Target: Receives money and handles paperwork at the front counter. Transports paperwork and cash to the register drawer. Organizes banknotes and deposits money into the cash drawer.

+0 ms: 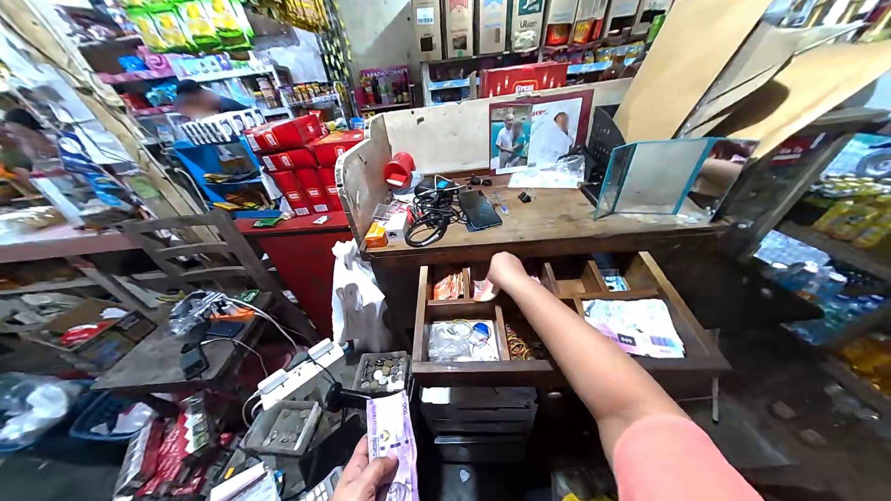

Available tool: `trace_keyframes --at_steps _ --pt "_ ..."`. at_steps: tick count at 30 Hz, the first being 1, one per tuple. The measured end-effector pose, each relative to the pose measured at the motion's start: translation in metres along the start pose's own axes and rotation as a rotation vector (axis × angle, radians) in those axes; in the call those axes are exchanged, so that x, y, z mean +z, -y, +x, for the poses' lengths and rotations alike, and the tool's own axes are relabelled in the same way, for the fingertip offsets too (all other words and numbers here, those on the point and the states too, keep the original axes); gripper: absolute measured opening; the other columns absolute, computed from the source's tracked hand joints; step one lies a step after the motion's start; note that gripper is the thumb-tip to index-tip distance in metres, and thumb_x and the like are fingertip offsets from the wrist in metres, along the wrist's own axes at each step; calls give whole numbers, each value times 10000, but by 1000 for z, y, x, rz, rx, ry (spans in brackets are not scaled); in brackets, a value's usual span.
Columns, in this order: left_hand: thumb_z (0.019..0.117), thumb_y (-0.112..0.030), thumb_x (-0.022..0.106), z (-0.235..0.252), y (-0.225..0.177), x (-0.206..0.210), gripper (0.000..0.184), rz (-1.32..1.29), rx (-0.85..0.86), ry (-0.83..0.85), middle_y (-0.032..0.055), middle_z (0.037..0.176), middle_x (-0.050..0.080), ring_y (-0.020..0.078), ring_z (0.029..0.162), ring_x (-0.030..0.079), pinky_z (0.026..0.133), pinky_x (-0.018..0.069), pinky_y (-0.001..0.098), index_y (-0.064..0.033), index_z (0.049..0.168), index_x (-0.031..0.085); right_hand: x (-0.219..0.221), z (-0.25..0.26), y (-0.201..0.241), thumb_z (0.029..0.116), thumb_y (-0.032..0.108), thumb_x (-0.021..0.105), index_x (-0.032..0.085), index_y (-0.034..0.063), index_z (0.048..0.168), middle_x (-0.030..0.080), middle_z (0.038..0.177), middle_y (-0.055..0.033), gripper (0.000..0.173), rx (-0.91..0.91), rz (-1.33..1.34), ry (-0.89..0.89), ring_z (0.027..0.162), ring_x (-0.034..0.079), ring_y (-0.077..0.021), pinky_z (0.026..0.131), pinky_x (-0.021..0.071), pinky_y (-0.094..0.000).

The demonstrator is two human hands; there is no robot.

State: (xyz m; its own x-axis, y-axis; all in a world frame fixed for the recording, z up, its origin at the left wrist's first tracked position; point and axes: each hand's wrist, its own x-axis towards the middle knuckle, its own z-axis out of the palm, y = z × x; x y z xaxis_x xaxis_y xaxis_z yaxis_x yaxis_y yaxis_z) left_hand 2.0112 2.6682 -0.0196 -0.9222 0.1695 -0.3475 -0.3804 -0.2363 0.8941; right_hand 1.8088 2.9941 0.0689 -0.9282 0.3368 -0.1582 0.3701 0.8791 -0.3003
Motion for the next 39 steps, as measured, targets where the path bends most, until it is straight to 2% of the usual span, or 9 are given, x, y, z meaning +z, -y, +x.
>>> trace_keyframes --at_steps 8,12,15,21,25,28,31,35,39 --pt "913 117 420 -8 3 3 548 -3 6 -72 89 982 670 121 704 692 592 591 274 -58 1425 331 45 21 7 972 -25 544 295 -84 1548 306 1575 -329 631 -42 -18 -43 1313 527 -477 1056 470 -575" --pt "911 122 416 -13 2 0 521 13 8 -55 74 958 677 113 699 697 593 595 272 -70 1389 340 33 -10 36 1064 170 462 652 -77 1204 609 1322 -297 342 -22 -92 -81 1211 616 -456 911 523 -619" --pt "888 135 420 -12 8 -3 550 22 -12 -49 74 987 669 110 724 695 611 595 276 -66 1393 338 30 -1 41 1079 504 410 696 -27 1194 605 1358 -264 614 7 23 -83 1330 529 -436 994 457 -642" --pt "886 128 421 -14 14 -15 574 28 -6 -51 76 1055 649 99 797 697 674 603 286 -45 1420 303 28 43 -8 1009 226 645 667 -41 1230 671 1201 -256 348 -85 722 -58 1115 659 -357 993 509 -546" --pt "882 117 428 -11 19 -28 562 9 -14 -94 74 1030 661 103 778 699 662 604 284 -47 1409 320 -3 26 -29 1056 187 556 559 0 1346 662 1141 -177 345 -148 1210 70 932 681 -236 829 581 -416" --pt "888 120 432 -9 18 -28 566 -5 -33 -96 78 1040 661 108 788 700 671 605 291 -52 1415 319 -11 3 -27 1029 132 599 646 -65 1191 694 1040 -148 259 -332 1142 -487 875 660 -138 818 553 -317" --pt "890 103 461 -4 22 -22 628 28 -47 -47 117 1083 660 154 832 702 701 607 333 -46 1479 302 -5 -19 -29 961 12 605 701 -108 1023 704 1194 -249 165 -790 537 -1077 1107 705 -328 964 569 -443" --pt "900 75 503 -6 20 -19 624 -8 -59 25 144 1100 686 211 891 713 772 612 397 -58 1488 340 19 -25 -19 908 100 747 723 -31 1104 674 1148 -297 237 -644 -118 -421 1109 637 -507 917 496 -702" --pt "906 69 494 -5 17 -14 622 -3 -56 82 163 1146 651 216 903 684 781 586 410 -44 1493 323 36 26 -18 990 174 616 642 -50 1257 635 1224 -362 350 -379 -311 5 1200 586 -552 972 429 -741"
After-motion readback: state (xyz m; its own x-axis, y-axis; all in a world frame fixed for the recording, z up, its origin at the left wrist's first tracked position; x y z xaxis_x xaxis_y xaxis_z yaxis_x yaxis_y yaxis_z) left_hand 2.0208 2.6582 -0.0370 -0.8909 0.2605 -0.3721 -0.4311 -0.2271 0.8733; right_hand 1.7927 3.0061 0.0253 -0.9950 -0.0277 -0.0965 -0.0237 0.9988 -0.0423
